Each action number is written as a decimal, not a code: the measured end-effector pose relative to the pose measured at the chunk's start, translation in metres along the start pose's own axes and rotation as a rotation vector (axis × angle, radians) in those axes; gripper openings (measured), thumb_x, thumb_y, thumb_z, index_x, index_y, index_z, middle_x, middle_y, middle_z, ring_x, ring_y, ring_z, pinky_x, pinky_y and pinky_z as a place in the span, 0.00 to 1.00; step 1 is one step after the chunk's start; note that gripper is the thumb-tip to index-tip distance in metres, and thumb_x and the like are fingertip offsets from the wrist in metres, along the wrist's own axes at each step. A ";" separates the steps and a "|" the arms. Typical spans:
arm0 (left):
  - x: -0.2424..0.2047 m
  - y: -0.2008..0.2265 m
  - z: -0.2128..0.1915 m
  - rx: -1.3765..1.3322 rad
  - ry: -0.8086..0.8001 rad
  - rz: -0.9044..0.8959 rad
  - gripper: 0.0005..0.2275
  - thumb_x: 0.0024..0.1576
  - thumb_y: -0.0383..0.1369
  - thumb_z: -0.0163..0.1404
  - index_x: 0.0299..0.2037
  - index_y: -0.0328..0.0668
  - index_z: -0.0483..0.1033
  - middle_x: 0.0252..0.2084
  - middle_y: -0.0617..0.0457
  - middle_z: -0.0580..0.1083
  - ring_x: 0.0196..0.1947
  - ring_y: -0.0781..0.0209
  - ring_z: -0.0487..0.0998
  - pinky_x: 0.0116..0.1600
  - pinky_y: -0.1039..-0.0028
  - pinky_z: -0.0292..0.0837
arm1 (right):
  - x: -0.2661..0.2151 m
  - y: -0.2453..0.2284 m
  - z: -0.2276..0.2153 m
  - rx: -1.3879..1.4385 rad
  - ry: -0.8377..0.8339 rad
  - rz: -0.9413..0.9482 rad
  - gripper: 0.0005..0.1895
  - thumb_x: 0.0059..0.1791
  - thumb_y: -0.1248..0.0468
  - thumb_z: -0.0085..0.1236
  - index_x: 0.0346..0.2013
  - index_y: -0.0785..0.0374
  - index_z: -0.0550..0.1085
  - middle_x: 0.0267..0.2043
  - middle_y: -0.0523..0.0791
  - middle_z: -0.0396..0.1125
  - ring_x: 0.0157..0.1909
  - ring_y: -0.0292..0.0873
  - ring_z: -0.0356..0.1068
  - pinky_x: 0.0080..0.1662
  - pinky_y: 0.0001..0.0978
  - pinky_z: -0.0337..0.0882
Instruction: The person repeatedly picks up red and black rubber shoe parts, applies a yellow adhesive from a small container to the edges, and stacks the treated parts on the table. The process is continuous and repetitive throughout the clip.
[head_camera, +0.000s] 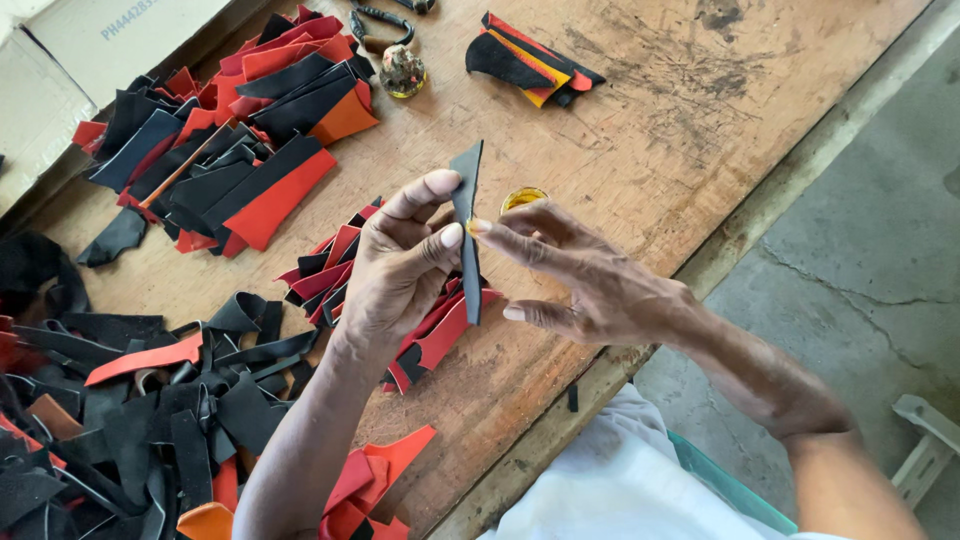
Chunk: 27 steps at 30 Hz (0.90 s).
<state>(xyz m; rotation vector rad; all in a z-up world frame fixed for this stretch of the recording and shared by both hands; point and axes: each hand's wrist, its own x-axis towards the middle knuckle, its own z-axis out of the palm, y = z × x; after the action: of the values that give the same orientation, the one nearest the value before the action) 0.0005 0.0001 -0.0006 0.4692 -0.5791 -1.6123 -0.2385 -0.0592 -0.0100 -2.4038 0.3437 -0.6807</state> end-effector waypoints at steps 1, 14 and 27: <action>0.001 0.000 0.000 0.000 0.010 0.005 0.17 0.63 0.15 0.52 0.63 0.28 0.69 0.56 0.41 0.74 0.52 0.57 0.80 0.56 0.70 0.81 | -0.001 0.000 0.002 -0.029 0.005 -0.021 0.44 0.53 0.49 0.59 0.77 0.47 0.47 0.67 0.50 0.59 0.67 0.50 0.60 0.69 0.51 0.65; 0.007 -0.002 -0.004 0.010 0.020 0.063 0.20 0.62 0.14 0.51 0.65 0.28 0.67 0.62 0.44 0.71 0.56 0.57 0.78 0.60 0.69 0.79 | 0.007 -0.004 0.007 -0.208 0.041 -0.057 0.38 0.51 0.59 0.63 0.73 0.50 0.57 0.58 0.50 0.59 0.49 0.45 0.62 0.50 0.37 0.74; 0.011 -0.003 -0.013 0.019 0.074 0.091 0.20 0.62 0.14 0.52 0.65 0.29 0.68 0.60 0.45 0.72 0.53 0.59 0.79 0.58 0.71 0.79 | 0.000 -0.017 0.015 -0.307 0.065 -0.128 0.40 0.50 0.61 0.63 0.73 0.37 0.56 0.59 0.49 0.58 0.54 0.48 0.62 0.52 0.40 0.74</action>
<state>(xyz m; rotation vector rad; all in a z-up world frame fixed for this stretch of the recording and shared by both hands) 0.0047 -0.0115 -0.0119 0.5078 -0.5533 -1.4983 -0.2290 -0.0386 -0.0094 -2.7178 0.3452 -0.8151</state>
